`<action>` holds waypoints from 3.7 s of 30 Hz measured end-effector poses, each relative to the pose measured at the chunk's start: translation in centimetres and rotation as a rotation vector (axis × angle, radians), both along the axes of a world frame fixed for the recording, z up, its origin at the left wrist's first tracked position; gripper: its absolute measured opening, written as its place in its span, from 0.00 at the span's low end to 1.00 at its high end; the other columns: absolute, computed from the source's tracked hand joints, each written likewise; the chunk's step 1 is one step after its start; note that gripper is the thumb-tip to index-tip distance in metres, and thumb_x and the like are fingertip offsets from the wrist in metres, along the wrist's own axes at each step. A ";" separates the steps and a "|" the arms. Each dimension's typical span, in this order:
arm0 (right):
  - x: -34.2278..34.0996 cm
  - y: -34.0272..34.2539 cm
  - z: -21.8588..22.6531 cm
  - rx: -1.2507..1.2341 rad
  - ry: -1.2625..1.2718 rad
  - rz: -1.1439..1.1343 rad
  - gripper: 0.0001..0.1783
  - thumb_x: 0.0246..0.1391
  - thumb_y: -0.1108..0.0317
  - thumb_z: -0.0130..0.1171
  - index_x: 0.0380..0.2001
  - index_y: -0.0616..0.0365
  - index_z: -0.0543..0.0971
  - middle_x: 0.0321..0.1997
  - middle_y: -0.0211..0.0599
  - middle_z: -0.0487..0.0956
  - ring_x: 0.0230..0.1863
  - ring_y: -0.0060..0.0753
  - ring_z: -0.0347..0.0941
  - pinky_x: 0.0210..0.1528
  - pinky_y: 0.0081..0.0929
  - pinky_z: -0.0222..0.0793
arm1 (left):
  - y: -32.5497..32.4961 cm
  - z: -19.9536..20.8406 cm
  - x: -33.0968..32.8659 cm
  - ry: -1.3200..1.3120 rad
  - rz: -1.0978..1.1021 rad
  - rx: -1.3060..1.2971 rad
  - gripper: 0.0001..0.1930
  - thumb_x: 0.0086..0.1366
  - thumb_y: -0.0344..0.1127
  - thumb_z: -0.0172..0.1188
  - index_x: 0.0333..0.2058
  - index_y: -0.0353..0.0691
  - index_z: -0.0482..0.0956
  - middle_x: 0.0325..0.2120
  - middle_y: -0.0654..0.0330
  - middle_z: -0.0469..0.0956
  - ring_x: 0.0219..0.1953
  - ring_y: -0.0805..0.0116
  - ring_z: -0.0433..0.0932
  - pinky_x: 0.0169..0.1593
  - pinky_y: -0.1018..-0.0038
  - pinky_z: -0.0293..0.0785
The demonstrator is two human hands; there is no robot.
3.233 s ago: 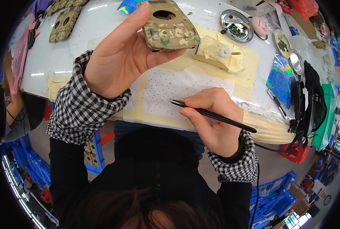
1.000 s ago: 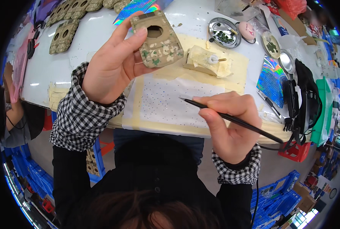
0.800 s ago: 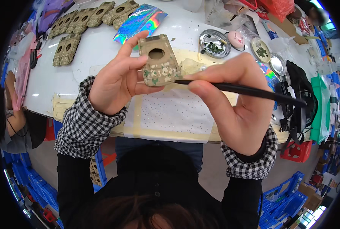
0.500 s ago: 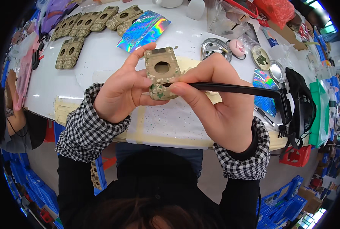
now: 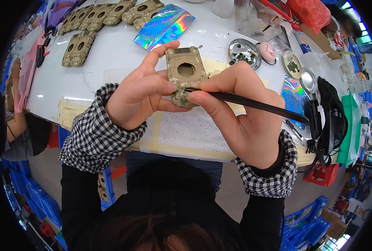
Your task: The person is assembling and detailing small toy tank models at a workbench.
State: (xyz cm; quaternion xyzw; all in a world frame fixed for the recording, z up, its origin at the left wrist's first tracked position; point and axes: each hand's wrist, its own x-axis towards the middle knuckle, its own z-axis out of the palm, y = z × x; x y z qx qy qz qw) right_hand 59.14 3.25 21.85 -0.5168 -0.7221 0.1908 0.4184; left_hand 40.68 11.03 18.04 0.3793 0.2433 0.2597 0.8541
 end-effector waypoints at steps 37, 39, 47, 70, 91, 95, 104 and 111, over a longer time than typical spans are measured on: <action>0.5 -0.1 -0.5 0.012 0.058 0.048 0.12 0.53 0.73 0.61 0.34 0.68 0.69 0.36 0.45 0.77 0.39 0.32 0.76 0.45 0.26 0.73 | 0.0 -0.2 0.0 0.016 -0.001 0.004 0.38 0.59 0.27 0.50 0.64 0.47 0.40 0.53 0.49 0.67 0.53 0.60 0.72 0.51 0.58 0.76; 0.5 -0.1 -0.6 0.012 0.066 0.042 0.12 0.53 0.74 0.61 0.34 0.68 0.69 0.36 0.46 0.77 0.38 0.32 0.76 0.45 0.26 0.73 | 0.0 -0.2 0.0 0.013 -0.002 0.003 0.38 0.59 0.27 0.50 0.64 0.47 0.40 0.53 0.49 0.67 0.53 0.60 0.72 0.51 0.58 0.76; 0.4 -0.1 -0.4 0.023 0.045 0.037 0.11 0.53 0.74 0.61 0.33 0.68 0.69 0.36 0.47 0.78 0.38 0.32 0.76 0.45 0.26 0.73 | 0.1 -0.5 0.0 0.003 -0.007 -0.001 0.38 0.58 0.27 0.49 0.64 0.47 0.40 0.54 0.48 0.66 0.53 0.59 0.72 0.51 0.57 0.76; 0.5 -0.2 -0.4 0.036 0.035 0.029 0.12 0.52 0.73 0.62 0.33 0.67 0.70 0.35 0.47 0.78 0.38 0.32 0.76 0.44 0.26 0.72 | -0.1 -0.5 0.0 -0.034 -0.003 -0.018 0.37 0.59 0.26 0.49 0.64 0.47 0.42 0.53 0.50 0.66 0.51 0.60 0.74 0.49 0.57 0.77; 0.5 -0.3 -0.4 0.051 0.033 0.039 0.11 0.53 0.73 0.61 0.33 0.66 0.69 0.34 0.48 0.78 0.37 0.34 0.77 0.44 0.28 0.73 | -0.1 -0.4 0.0 -0.061 0.007 -0.037 0.37 0.58 0.27 0.50 0.63 0.47 0.43 0.53 0.49 0.65 0.50 0.58 0.75 0.49 0.57 0.78; 0.5 -0.2 -0.4 0.052 0.048 0.048 0.11 0.53 0.73 0.61 0.33 0.66 0.69 0.34 0.48 0.78 0.38 0.35 0.77 0.44 0.28 0.73 | -0.1 -0.5 0.0 -0.057 0.009 -0.026 0.37 0.59 0.26 0.50 0.63 0.47 0.43 0.53 0.50 0.66 0.50 0.58 0.75 0.48 0.58 0.78; 0.6 -0.2 -0.4 0.064 0.035 0.060 0.11 0.53 0.74 0.61 0.33 0.66 0.69 0.34 0.49 0.78 0.38 0.36 0.77 0.45 0.28 0.73 | 0.1 -0.7 0.0 -0.107 -0.003 -0.036 0.38 0.56 0.24 0.51 0.61 0.39 0.38 0.50 0.46 0.65 0.47 0.57 0.76 0.48 0.58 0.78; 0.7 -0.2 -0.5 0.081 0.037 0.073 0.11 0.53 0.73 0.61 0.33 0.67 0.69 0.35 0.49 0.78 0.38 0.36 0.77 0.44 0.29 0.74 | -0.1 -0.7 -0.1 -0.068 0.000 -0.025 0.37 0.59 0.27 0.50 0.64 0.46 0.41 0.53 0.49 0.65 0.51 0.56 0.74 0.49 0.57 0.78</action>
